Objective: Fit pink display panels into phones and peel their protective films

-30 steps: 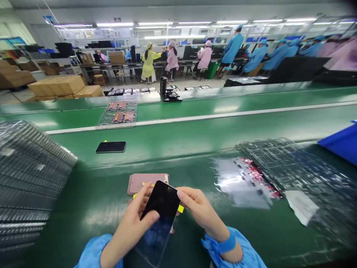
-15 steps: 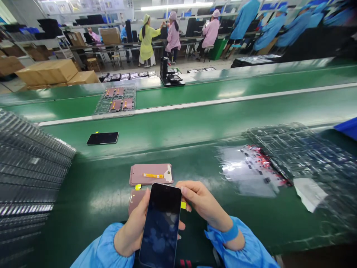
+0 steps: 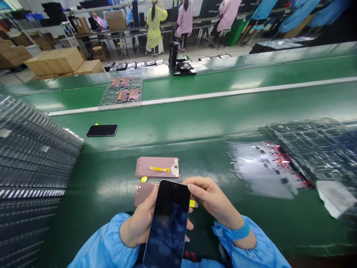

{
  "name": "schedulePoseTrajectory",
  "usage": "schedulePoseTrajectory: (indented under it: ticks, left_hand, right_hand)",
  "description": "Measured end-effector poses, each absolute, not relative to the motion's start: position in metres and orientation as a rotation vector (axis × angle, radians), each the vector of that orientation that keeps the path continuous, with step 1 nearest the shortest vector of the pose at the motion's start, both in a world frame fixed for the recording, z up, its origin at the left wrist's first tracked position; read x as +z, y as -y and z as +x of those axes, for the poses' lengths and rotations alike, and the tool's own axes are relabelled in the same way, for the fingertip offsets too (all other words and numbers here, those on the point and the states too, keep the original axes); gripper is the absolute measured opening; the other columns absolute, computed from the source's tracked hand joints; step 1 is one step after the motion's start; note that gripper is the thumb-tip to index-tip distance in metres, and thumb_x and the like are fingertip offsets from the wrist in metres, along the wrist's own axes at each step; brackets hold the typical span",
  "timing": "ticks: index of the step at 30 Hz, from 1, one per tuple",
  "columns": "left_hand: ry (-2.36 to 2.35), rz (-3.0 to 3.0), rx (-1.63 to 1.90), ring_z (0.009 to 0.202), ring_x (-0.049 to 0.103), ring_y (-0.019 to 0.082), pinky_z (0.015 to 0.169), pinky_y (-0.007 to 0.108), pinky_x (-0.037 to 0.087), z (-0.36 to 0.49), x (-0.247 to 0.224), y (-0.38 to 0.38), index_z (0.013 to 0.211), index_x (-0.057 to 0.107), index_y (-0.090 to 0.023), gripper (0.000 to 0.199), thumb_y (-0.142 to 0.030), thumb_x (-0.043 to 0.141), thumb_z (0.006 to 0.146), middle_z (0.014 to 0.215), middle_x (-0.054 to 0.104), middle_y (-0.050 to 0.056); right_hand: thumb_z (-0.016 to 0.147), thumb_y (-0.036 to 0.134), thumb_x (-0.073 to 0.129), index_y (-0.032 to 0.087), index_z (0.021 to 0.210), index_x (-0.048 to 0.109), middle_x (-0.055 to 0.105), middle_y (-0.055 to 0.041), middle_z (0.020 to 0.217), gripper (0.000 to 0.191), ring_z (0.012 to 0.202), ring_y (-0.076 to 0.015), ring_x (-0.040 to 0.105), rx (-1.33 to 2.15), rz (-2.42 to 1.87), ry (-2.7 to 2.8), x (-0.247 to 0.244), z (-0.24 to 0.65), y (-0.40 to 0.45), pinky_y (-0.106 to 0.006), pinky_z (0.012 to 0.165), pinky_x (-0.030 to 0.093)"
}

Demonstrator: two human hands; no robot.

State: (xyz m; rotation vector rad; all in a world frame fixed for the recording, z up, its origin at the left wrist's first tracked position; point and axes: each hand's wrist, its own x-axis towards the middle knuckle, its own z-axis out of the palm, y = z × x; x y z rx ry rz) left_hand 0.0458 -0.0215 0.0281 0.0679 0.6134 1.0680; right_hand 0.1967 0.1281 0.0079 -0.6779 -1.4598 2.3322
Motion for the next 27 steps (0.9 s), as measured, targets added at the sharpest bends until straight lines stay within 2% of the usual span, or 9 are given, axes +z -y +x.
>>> schedulePoseTrajectory:
  ticks: [3, 5, 8, 10, 13, 17, 20, 22, 27]
  left_hand:
    - [-0.628, 0.062, 1.057, 0.081, 0.075, 0.025, 0.076, 0.033, 0.058, 0.046, 0.028, 0.023, 0.122, 0.067, -0.004, 0.09, -0.08, 0.037, 0.083, 0.098, 0.075, 0.017]
    - [-0.645, 0.05, 1.065, 0.08, 0.074, 0.025, 0.077, 0.035, 0.057, 0.046, 0.027, 0.022, 0.122, 0.067, -0.004, 0.091, -0.08, 0.036, 0.083, 0.098, 0.075, 0.018]
    - [-0.698, 0.027, 1.125, 0.08, 0.073, 0.025, 0.078, 0.036, 0.057, 0.049, 0.024, 0.022, 0.118, 0.069, -0.004, 0.09, -0.08, 0.035, 0.084, 0.099, 0.074, 0.018]
    - [-0.727, 0.02, 1.163, 0.081, 0.073, 0.025, 0.079, 0.035, 0.057, 0.052, 0.021, 0.022, 0.116, 0.07, -0.004, 0.088, -0.079, 0.035, 0.085, 0.099, 0.074, 0.018]
    - [-0.736, 0.014, 1.211, 0.082, 0.074, 0.025, 0.081, 0.036, 0.056, 0.059, 0.016, 0.024, 0.119, 0.068, -0.006, 0.082, -0.075, 0.038, 0.087, 0.102, 0.075, 0.019]
    - [-0.732, 0.017, 1.263, 0.087, 0.074, 0.029, 0.092, 0.047, 0.053, 0.064, 0.009, 0.028, 0.125, 0.066, -0.01, 0.077, -0.073, 0.042, 0.087, 0.105, 0.075, 0.018]
    - [-0.744, 0.035, 1.265, 0.098, 0.072, 0.034, 0.102, 0.055, 0.045, 0.065, 0.008, 0.031, 0.123, 0.067, -0.01, 0.076, -0.073, 0.042, 0.087, 0.1, 0.076, 0.017]
    - [-0.742, 0.05, 1.26, 0.11, 0.067, 0.035, 0.108, 0.057, 0.04, 0.064, 0.009, 0.031, 0.123, 0.067, -0.011, 0.076, -0.072, 0.042, 0.087, 0.101, 0.076, 0.017]
    - [-0.766, 0.108, 1.352, 0.142, 0.04, 0.03, 0.122, 0.047, 0.021, 0.066, 0.013, 0.03, 0.129, 0.064, -0.017, 0.066, -0.066, 0.048, 0.089, 0.129, 0.067, 0.011]
  right_hand:
    - [0.084, 0.048, 0.07, 0.015, 0.088, 0.074, 0.061, 0.0015, 0.056, 0.034, 0.046, -0.0085, 0.052, 2.318, -0.66, 1.499, 0.008, 0.197, -0.127, -0.021, 0.045, 0.04]
    - [0.087, 0.044, 0.067, 0.017, 0.095, 0.073, 0.064, 0.0006, 0.063, 0.029, 0.05, -0.0102, 0.055, 2.203, -0.663, 1.565, 0.011, 0.196, -0.125, -0.023, 0.048, 0.045]
    - [0.09, 0.03, 0.064, 0.021, 0.102, 0.069, 0.07, -0.0034, 0.085, 0.016, 0.071, -0.0147, 0.065, 1.702, -0.659, 1.743, 0.018, 0.191, -0.117, -0.027, 0.063, 0.055]
    - [0.09, 0.019, 0.061, 0.022, 0.1, 0.067, 0.071, -0.0058, 0.097, 0.012, 0.087, -0.017, 0.067, 1.32, -0.599, 1.859, 0.024, 0.188, -0.11, -0.03, 0.075, 0.056]
    - [0.09, 0.007, 0.058, 0.02, 0.1, 0.066, 0.07, -0.008, 0.101, 0.018, 0.096, -0.018, 0.065, 0.992, -0.498, 1.959, 0.031, 0.183, -0.099, -0.033, 0.083, 0.055]
    - [0.087, -0.001, 0.059, 0.017, 0.103, 0.065, 0.07, -0.0095, 0.103, 0.026, 0.098, -0.0185, 0.064, 0.825, -0.458, 1.967, 0.033, 0.179, -0.092, -0.036, 0.084, 0.055]
    - [0.085, -0.004, 0.061, 0.016, 0.106, 0.066, 0.071, -0.0111, 0.104, 0.03, 0.097, -0.0202, 0.065, 0.741, -0.438, 1.978, 0.033, 0.179, -0.091, -0.038, 0.083, 0.055]
    - [0.084, -0.005, 0.061, 0.015, 0.107, 0.067, 0.071, -0.0121, 0.104, 0.031, 0.097, -0.0214, 0.066, 0.692, -0.416, 1.982, 0.033, 0.179, -0.091, -0.04, 0.082, 0.055]
    - [0.084, -0.004, 0.061, 0.016, 0.108, 0.067, 0.073, -0.012, 0.103, 0.032, 0.097, -0.0223, 0.069, 0.615, -0.391, 1.999, 0.033, 0.18, -0.091, -0.043, 0.084, 0.055]
